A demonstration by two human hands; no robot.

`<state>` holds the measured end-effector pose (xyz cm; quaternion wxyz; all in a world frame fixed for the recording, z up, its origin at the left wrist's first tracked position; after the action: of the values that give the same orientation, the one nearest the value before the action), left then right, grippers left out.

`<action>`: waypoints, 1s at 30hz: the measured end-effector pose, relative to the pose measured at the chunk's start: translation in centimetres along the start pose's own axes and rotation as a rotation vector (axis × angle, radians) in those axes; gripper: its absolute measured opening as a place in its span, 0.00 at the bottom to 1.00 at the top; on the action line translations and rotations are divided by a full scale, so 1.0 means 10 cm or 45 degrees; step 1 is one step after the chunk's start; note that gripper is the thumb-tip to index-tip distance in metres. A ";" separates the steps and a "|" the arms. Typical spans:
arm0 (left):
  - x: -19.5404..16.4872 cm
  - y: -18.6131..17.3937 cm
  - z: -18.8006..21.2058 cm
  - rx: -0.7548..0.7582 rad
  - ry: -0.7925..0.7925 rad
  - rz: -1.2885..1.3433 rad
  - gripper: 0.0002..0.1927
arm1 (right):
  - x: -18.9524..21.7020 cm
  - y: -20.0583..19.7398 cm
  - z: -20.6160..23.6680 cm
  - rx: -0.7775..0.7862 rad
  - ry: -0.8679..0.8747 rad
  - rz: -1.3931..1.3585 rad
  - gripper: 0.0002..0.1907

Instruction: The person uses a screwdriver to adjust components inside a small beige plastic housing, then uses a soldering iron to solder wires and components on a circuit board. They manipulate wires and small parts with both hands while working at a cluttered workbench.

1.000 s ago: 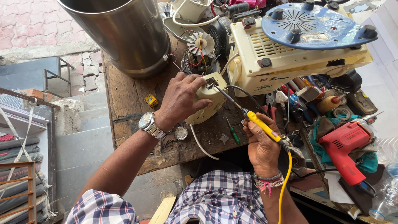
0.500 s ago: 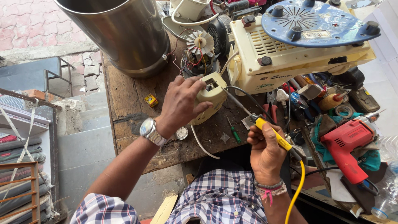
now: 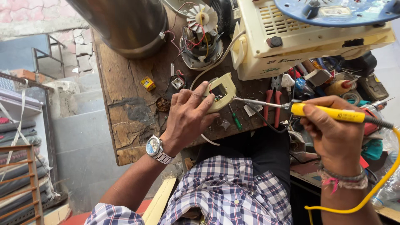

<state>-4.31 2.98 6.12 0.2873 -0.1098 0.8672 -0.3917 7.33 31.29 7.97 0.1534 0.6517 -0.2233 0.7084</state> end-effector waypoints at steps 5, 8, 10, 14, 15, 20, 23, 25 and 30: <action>-0.09 0.09 0.08 0.077 0.155 0.047 0.27 | -0.14 0.02 -0.34 0.081 0.119 -0.040 0.09; -0.12 0.14 0.13 0.127 0.234 0.063 0.26 | -0.22 0.05 -0.42 0.144 0.169 0.052 0.09; -0.10 0.12 0.15 0.123 0.251 0.079 0.26 | -0.21 0.06 -0.42 0.170 0.146 0.028 0.09; -0.08 0.13 0.12 0.152 0.229 0.077 0.27 | -0.22 0.06 -0.44 0.201 0.151 0.035 0.09; -0.09 0.13 0.11 0.149 0.239 0.078 0.27 | -0.22 0.06 -0.44 0.208 0.143 0.041 0.09; -0.12 0.13 0.10 0.166 0.266 0.089 0.27 | -0.29 0.11 -0.47 0.245 0.150 0.008 0.09; -0.10 0.14 0.11 0.172 0.261 0.072 0.27 | -0.30 0.12 -0.46 0.256 0.153 -0.007 0.10; -0.10 0.15 0.11 0.173 0.257 0.078 0.27 | -0.28 0.12 -0.44 0.264 0.153 -0.008 0.10; -0.09 0.17 0.09 0.170 0.262 0.072 0.27 | -0.20 0.15 -0.41 0.293 0.110 0.012 0.09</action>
<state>-2.96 3.92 4.80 0.2143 -0.0252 0.8668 -0.4495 3.24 32.30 5.63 0.0839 0.6329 -0.1368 0.7574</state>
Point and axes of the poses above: each hand's wrist, its own z-axis away from the middle knuckle, its own y-axis out of the palm, x = y × z, the point moved 10 cm from there along -z, towards the middle knuckle, and after that the axes turned 6 degrees about z, right-handed, at the moved point
